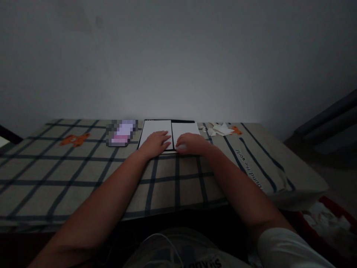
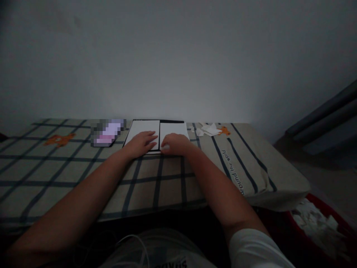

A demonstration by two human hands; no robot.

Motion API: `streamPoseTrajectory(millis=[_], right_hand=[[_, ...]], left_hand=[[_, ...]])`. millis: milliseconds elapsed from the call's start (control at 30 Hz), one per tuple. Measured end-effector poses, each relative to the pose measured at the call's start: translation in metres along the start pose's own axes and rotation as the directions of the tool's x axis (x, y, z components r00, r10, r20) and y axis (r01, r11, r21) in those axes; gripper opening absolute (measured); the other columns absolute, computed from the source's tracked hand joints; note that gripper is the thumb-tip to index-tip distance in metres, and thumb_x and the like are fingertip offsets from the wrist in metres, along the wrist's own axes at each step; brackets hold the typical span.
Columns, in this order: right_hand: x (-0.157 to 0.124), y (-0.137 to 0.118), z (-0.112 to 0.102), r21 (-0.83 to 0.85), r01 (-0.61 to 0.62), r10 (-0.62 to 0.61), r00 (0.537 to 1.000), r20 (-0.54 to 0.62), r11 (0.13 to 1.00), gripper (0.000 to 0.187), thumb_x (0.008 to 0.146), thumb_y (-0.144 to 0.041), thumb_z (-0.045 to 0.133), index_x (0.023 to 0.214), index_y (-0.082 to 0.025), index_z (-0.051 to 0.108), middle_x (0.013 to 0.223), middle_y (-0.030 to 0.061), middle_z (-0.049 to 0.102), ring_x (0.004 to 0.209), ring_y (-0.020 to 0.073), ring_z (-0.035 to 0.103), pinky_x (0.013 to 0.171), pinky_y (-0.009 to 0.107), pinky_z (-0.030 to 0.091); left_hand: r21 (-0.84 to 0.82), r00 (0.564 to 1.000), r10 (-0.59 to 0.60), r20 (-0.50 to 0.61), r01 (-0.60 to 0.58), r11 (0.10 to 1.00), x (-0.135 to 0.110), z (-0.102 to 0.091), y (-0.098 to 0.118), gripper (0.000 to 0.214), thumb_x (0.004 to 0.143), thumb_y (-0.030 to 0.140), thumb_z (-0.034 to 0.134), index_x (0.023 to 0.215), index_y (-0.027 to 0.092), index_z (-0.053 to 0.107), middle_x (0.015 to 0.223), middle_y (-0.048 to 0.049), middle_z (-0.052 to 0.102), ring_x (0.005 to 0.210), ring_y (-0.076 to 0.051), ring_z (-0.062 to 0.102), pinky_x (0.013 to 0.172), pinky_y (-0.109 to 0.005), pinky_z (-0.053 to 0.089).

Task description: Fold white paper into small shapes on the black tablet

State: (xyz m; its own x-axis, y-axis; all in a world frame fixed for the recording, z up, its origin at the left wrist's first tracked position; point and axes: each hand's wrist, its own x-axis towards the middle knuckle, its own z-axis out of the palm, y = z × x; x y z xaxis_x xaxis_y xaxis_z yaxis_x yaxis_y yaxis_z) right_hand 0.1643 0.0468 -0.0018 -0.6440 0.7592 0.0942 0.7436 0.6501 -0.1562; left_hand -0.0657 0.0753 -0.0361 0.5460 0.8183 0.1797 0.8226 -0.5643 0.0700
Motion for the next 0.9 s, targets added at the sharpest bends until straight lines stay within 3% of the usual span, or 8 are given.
streamPoseTrajectory(millis=[167, 300, 533, 767, 900], right_hand=[[0.001, 0.000, 0.000, 0.014, -0.083, 0.083, 0.994, -0.066, 0.996, 0.026, 0.098, -0.034, 0.057, 0.109, -0.020, 0.077, 0.116, 0.0067, 0.076, 0.112, 0.0239, 0.066, 0.094, 0.035, 0.048], [0.004, 0.007, 0.005, 0.058, 0.012, -0.009, 0.998, -0.057, 0.998, 0.029, 0.096, -0.037, 0.064, 0.118, -0.021, 0.075, 0.126, 0.0079, 0.072, 0.120, 0.0238, 0.062, 0.100, 0.035, 0.047], [0.008, 0.014, 0.009, 0.052, 0.094, -0.093, 0.995, -0.031, 0.994, 0.035, 0.092, -0.045, 0.070, 0.117, -0.021, 0.077, 0.127, 0.0103, 0.070, 0.119, 0.0265, 0.062, 0.100, 0.039, 0.047], [0.009, 0.011, 0.009, -0.039, 0.100, -0.100, 0.995, 0.013, 0.994, 0.032, 0.094, -0.040, 0.065, 0.118, -0.021, 0.077, 0.125, 0.0088, 0.073, 0.116, 0.0253, 0.064, 0.097, 0.036, 0.046], [0.008, 0.007, 0.008, -0.100, 0.064, -0.064, 0.998, 0.004, 0.993, 0.035, 0.094, -0.041, 0.063, 0.121, -0.022, 0.075, 0.127, 0.0075, 0.073, 0.117, 0.0263, 0.065, 0.094, 0.035, 0.047]], left_hand=[[0.031, 1.000, -0.005, 0.001, 0.005, 1.000, -0.002, -0.004, 0.001, 0.061, 0.099, 0.050, 0.048, 0.148, 0.015, 0.055, 0.157, -0.0156, 0.049, 0.147, -0.029, 0.044, 0.123, -0.041, 0.033], [0.021, 0.998, -0.024, 0.052, 0.023, 1.000, -0.005, -0.013, 0.004, 0.081, 0.091, 0.061, 0.058, 0.153, 0.011, 0.047, 0.159, -0.0187, 0.045, 0.149, -0.030, 0.042, 0.123, -0.039, 0.031], [-0.006, 0.993, -0.004, 0.116, 0.005, 1.000, -0.007, -0.021, 0.009, 0.093, 0.082, 0.069, 0.065, 0.154, 0.013, 0.047, 0.161, -0.0204, 0.042, 0.151, -0.037, 0.037, 0.123, -0.046, 0.029], [-0.050, 0.998, 0.051, 0.044, -0.048, 0.998, -0.007, -0.014, 0.002, 0.071, 0.092, 0.058, 0.057, 0.146, 0.013, 0.056, 0.154, -0.0166, 0.053, 0.145, -0.030, 0.047, 0.121, -0.042, 0.034], [0.003, 0.995, 0.089, 0.034, -0.089, 0.996, -0.009, -0.018, 0.009, 0.048, 0.101, 0.049, 0.043, 0.126, 0.019, 0.071, 0.142, -0.0107, 0.065, 0.135, -0.025, 0.057, 0.115, -0.039, 0.041]])
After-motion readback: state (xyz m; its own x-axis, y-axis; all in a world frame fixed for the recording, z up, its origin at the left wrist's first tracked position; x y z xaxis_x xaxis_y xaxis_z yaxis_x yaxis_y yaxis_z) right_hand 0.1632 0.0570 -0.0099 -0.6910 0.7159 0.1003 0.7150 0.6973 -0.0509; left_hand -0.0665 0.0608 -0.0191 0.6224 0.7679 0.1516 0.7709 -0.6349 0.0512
